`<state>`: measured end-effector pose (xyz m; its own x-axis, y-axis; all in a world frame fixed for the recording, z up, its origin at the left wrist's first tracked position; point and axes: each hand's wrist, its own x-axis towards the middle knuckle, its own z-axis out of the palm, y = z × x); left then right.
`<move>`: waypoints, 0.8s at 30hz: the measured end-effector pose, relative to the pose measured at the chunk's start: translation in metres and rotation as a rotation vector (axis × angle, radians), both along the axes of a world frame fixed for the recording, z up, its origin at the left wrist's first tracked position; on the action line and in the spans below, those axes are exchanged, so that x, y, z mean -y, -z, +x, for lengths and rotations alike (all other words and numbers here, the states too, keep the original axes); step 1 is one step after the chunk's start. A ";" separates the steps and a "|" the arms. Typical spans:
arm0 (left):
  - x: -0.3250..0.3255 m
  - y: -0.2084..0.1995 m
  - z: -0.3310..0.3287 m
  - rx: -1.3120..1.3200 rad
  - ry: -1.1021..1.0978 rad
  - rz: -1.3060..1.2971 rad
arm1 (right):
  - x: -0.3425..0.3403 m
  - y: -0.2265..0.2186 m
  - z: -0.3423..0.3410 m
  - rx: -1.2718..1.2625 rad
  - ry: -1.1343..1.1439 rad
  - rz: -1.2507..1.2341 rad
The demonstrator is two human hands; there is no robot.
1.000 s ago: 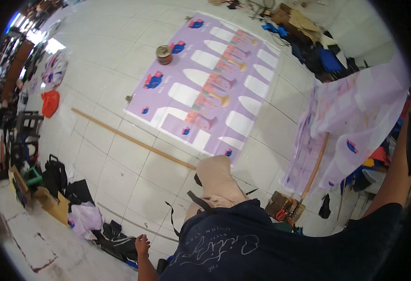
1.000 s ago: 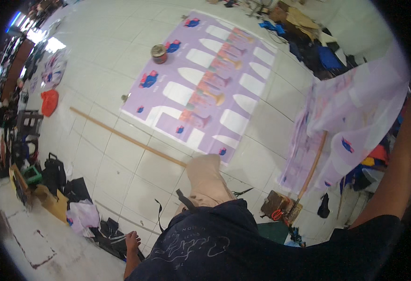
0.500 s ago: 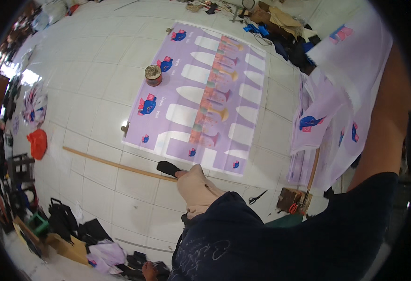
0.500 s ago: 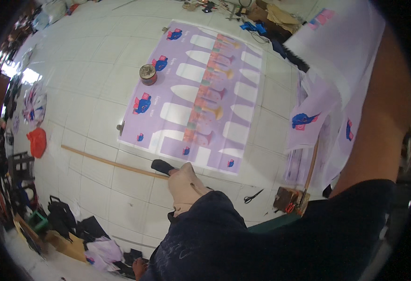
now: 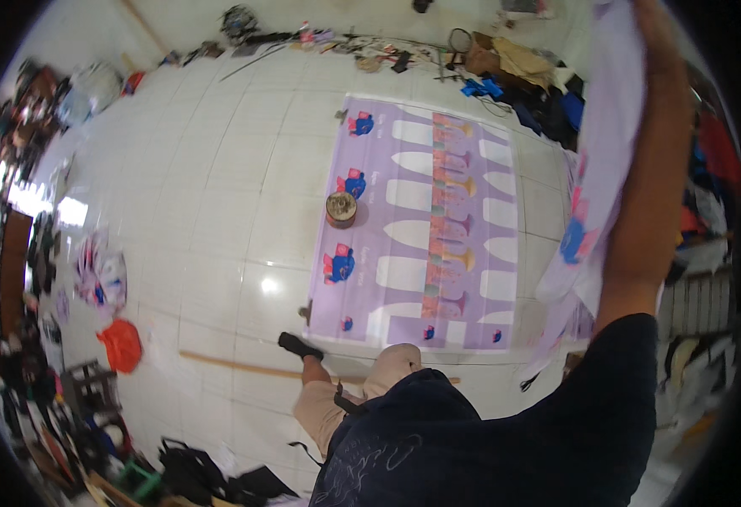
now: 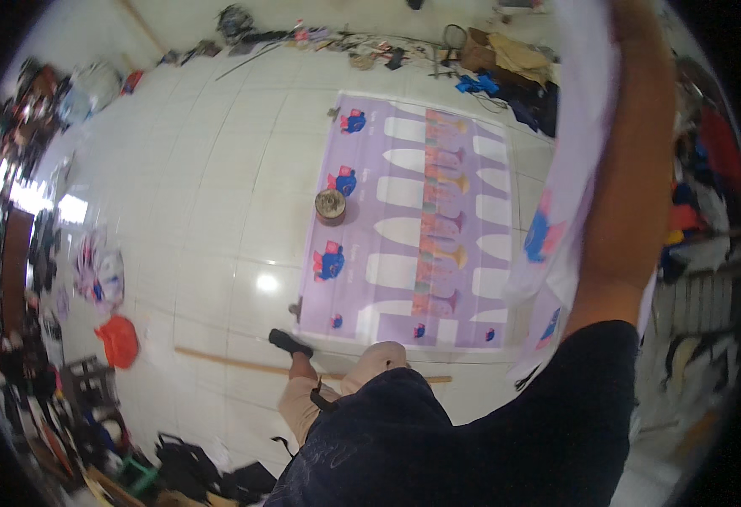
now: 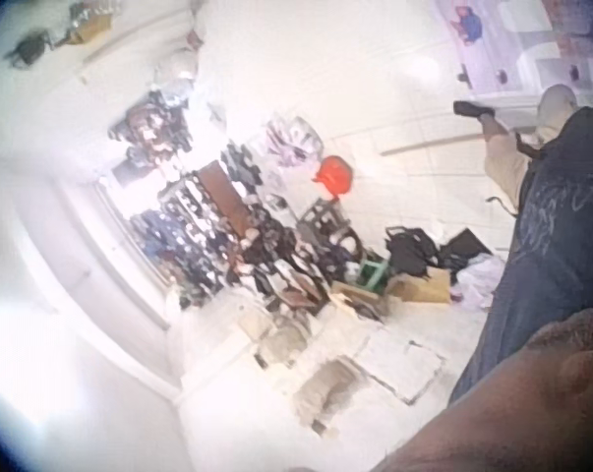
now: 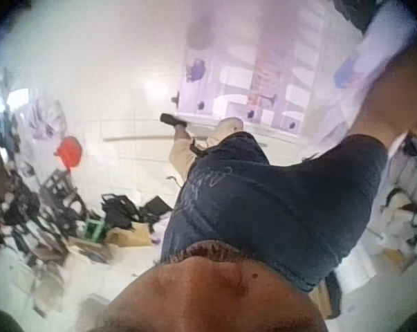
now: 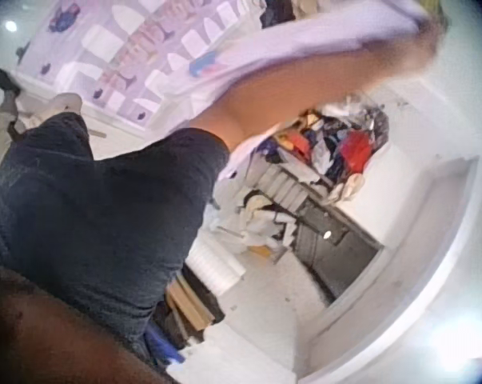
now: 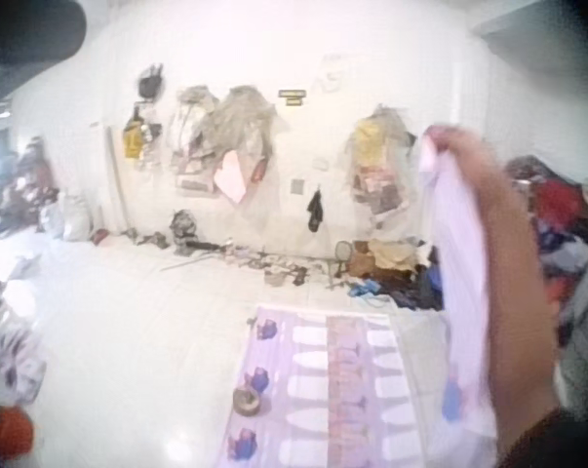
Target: The person positions printed fabric on the floor, weights it down, and cuts along a printed line using shears.
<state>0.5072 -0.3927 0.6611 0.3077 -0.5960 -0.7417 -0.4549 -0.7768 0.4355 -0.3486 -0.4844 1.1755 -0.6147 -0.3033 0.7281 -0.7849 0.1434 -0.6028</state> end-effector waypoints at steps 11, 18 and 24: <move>0.514 0.023 -0.102 -0.045 0.518 -0.171 | 0.176 0.517 0.119 0.751 0.165 0.633; 0.749 0.011 -0.221 -0.067 0.822 -0.248 | 0.194 0.602 0.185 1.109 0.301 0.670; 0.901 0.028 -0.299 -0.301 1.280 -0.324 | 0.214 0.641 0.190 1.350 0.419 0.642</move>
